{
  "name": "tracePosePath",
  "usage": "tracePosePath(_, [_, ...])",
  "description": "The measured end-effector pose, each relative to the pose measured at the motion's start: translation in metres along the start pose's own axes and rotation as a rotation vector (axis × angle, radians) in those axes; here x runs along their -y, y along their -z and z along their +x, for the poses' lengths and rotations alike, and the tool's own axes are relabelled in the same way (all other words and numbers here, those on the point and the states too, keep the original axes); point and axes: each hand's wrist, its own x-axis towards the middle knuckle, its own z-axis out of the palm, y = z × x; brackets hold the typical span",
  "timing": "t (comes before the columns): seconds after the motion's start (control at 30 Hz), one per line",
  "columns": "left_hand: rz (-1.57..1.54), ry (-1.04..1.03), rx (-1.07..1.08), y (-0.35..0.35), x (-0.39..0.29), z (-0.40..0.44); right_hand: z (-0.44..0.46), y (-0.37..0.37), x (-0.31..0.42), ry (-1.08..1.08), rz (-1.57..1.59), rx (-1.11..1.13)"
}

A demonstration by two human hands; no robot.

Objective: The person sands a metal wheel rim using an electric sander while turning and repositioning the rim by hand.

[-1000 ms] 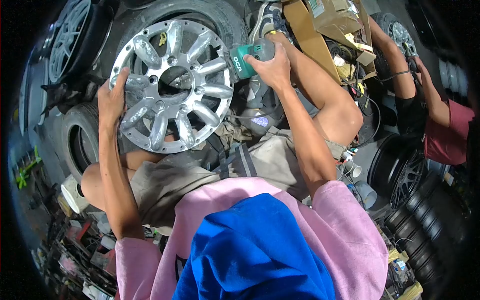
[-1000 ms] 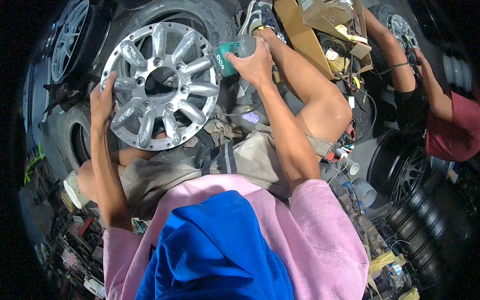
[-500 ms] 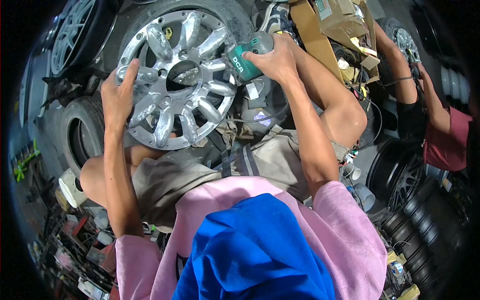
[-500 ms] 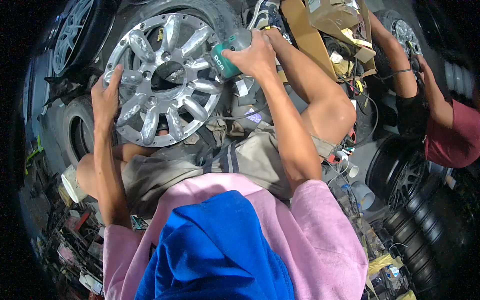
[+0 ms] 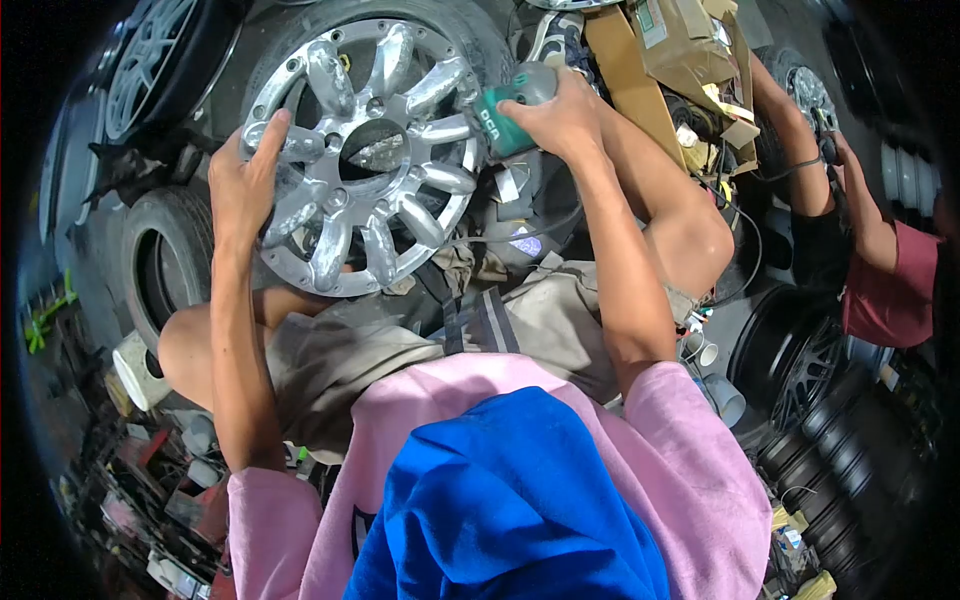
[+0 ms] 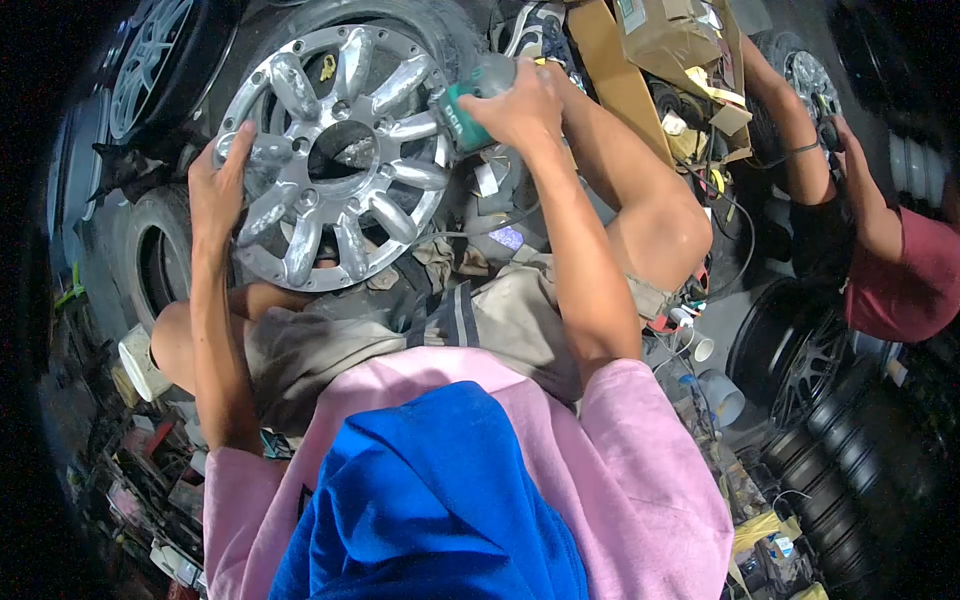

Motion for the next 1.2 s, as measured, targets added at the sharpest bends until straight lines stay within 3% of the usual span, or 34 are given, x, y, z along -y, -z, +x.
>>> tracePosePath(0.2, [-0.038,0.117,0.059,0.000,0.031,0.021,-0.025,-0.016,-0.016,-0.153,0.246,0.005])
tracePosePath(0.3, [-0.076,0.131,0.009,-0.010,0.063,0.036,-0.039,-0.008,0.012,0.104,0.265,-0.055])
tracePosePath(0.43, [-0.093,0.335,0.107,-0.021,0.105,0.056,-0.034,0.007,0.017,0.125,0.162,0.101])
tracePosePath(0.57, [-0.112,0.488,0.109,-0.043,0.179,0.067,-0.024,-0.009,-0.025,0.182,0.215,0.069])
tracePosePath(0.7, [-0.168,0.533,0.054,-0.050,0.176,0.058,-0.036,-0.004,-0.032,0.203,0.113,0.062])
tracePosePath(0.9, [-0.127,0.468,0.019,-0.048,0.169,0.054,-0.037,0.002,-0.034,0.180,0.272,0.100])
tracePosePath(0.97, [-0.070,0.343,-0.051,-0.046,0.167,0.053,-0.030,0.002,-0.038,0.318,0.359,0.153])
tracePosePath(1.2, [0.112,0.075,-0.161,-0.036,0.123,0.046,-0.035,0.031,0.001,0.380,0.360,0.240])
